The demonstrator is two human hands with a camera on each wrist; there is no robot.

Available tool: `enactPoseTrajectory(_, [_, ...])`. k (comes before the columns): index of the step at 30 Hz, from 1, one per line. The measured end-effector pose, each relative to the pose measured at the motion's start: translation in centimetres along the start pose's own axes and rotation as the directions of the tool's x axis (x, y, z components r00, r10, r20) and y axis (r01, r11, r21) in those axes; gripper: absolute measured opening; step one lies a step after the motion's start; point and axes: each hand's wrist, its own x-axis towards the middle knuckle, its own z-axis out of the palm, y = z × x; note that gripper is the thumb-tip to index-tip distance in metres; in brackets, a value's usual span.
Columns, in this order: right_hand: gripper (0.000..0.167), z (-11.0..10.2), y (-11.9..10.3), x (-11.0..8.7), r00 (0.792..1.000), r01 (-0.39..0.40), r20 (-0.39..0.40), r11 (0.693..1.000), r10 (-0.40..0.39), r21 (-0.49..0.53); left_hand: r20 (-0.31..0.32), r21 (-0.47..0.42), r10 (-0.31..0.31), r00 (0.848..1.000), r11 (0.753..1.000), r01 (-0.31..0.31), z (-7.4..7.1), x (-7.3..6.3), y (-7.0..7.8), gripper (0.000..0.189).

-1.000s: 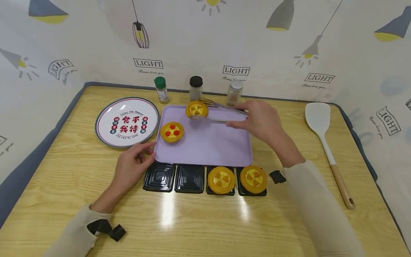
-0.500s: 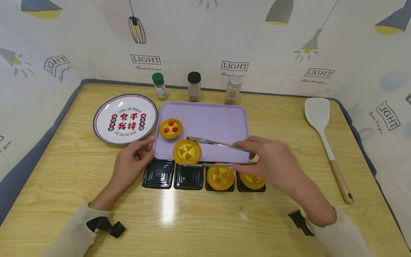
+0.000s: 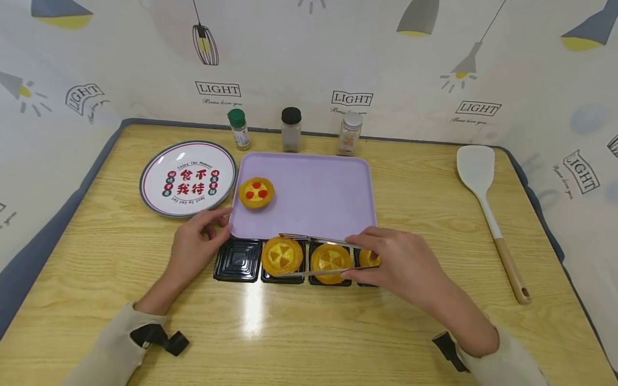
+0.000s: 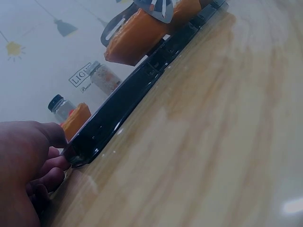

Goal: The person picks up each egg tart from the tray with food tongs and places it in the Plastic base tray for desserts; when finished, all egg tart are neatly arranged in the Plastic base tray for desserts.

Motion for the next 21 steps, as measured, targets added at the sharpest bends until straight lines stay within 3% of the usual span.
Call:
enactPoseTrajectory(15, [0.050, 0.35, 0.17, -0.26, 1.000, -0.004, 0.016, 1.000, 0.004, -0.004, -0.003, -0.002, 0.004, 1.000, 1.000, -0.004, -0.12, 0.07, 0.25, 0.033])
enactPoseTrajectory(21, [0.053, 0.34, 0.24, -0.26, 0.997, -0.033, 0.064, 0.999, 0.034, -0.015, 0.001, -0.004, -0.003, 1.000, 1.000, 0.003, -0.05, 0.08, 0.20, 0.033])
